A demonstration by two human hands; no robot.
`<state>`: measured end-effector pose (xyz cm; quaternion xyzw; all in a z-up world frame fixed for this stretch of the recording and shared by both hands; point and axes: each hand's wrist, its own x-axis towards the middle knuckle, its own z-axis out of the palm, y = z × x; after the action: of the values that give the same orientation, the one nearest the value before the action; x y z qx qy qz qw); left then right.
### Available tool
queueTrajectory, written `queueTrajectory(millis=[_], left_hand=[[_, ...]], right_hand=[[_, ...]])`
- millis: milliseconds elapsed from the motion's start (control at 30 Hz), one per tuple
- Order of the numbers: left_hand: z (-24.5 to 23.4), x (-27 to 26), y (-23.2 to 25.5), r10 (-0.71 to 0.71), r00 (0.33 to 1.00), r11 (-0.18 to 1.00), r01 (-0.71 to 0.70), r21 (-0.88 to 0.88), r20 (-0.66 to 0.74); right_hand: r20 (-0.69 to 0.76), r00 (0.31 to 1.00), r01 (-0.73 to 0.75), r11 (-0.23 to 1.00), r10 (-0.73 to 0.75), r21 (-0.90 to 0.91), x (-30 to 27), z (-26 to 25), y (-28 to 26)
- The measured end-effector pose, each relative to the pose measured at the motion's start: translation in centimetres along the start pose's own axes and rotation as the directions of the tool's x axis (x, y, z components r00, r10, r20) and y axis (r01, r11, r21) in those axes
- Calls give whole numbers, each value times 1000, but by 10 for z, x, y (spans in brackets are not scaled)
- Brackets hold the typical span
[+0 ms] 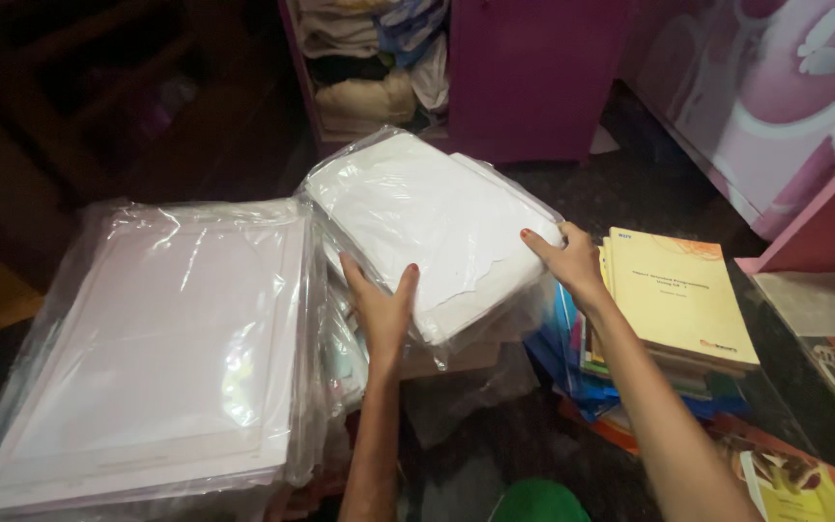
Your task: The person sorts books, notebooks, and stacks of paper by hand, placing paper bundles onto a shelf, removing papers from plastic sleeves, and flipping through booklets and loose sheets on the floor.
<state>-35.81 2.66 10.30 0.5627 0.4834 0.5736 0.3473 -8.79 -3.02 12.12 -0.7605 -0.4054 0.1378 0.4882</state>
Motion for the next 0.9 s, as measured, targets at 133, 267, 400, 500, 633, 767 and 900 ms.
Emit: queueTrajectory(millis=[133,267,400,500,633,767,900], left_hand=[[-3,-14,7,-16,1000,996,14,91,21],[-8,-33,19,28,999,998,-28,52,17],[-24,-61,27,-33,997,998,36,-42,66],[-38,-84,32,-95,994,989,101,-112,61],[-60,-82,29,-267,959,923,282,-261,89],[-76,-79,26,-423,884,826,467,-316,201],[-97,-77,11,-447,809,809,548,-214,383]], right_hand=[[45,999,19,995,-23,99,-25,-9,-11],[64,997,19,985,-30,172,-54,-21,-1],[105,992,-82,992,72,93,-77,-32,20],[249,954,-211,961,164,176,-79,-40,27],[528,817,-459,815,231,353,-74,-46,28],[616,745,-463,864,258,198,-67,-38,44],[668,683,-579,777,295,249,-60,-24,67]])
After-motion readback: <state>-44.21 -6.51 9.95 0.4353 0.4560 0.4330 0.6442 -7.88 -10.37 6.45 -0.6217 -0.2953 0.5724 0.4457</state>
